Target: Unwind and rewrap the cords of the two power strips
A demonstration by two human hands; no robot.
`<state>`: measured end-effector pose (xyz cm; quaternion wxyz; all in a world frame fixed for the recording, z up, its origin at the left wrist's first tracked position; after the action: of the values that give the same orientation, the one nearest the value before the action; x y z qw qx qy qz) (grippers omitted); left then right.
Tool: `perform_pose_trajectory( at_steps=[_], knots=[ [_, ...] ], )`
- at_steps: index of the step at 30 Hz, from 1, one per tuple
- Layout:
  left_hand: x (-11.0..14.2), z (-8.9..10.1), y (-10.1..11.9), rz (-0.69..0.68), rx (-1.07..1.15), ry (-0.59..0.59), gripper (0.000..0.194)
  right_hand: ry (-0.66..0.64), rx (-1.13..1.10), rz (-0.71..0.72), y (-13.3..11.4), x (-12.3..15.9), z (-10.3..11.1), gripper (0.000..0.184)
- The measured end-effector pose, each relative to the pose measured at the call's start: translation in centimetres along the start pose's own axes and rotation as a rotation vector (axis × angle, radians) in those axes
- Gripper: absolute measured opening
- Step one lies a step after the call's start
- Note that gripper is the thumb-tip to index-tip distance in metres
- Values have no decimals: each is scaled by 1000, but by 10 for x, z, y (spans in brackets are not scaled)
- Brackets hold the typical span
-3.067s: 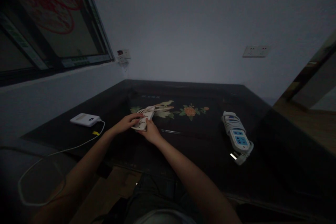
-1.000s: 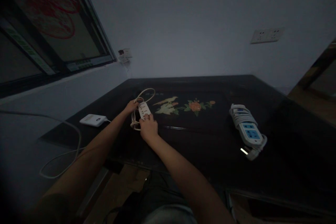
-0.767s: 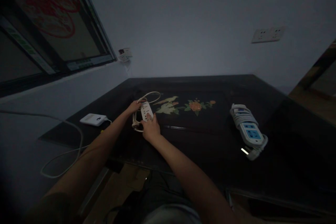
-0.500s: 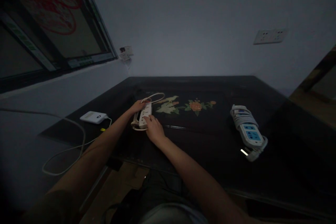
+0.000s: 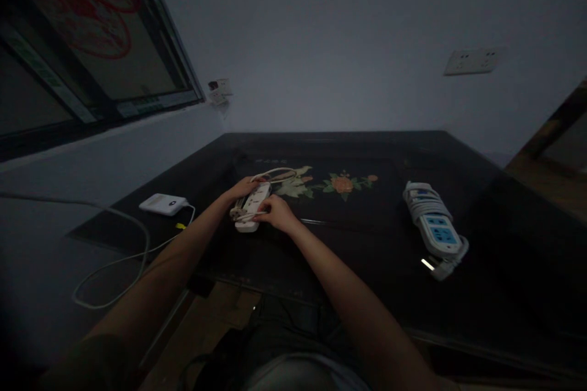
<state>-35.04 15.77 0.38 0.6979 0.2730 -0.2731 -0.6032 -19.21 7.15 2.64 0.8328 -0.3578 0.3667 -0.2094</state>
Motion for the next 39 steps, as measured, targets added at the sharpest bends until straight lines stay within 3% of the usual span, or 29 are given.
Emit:
perform_pose_trajectory(
  at_steps=[7,13,18,24,31,34,37,39],
  knots=[
    [6,-13,10,-39,32,-72,37,73,-484,-400,41,2,0,22],
    [13,-15,15,-99,57,-119,31,177,-590,-459,56,-3,3,14],
    [11,-6,9,-133,68,-51,34,317,-647,-478,69,-5,10,13],
    [9,2,0,-154,72,14,46,307,-665,-513,63,10,17,29],
    [25,5,10,-224,31,-8,61,253,-526,-508,44,55,28,45],
    [32,11,15,-229,27,24,63,223,-270,-370,23,66,29,34],
    [35,14,17,-228,25,60,59,75,-56,-266,3,66,12,17],
    [33,13,17,-230,21,66,57,-7,59,-238,-6,60,0,18]
  ],
)
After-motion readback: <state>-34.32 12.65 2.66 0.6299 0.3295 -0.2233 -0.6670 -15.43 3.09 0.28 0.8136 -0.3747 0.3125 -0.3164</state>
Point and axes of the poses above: each hand's wrist, its own x-axis away from the middle knuckle, its own z-axis out of the back of the hand, y = z × x, the point moved 9 cm from there along -x, towards the middle knuckle, and after that the axes turned 10 degrees about z, right-handed, at the moved point
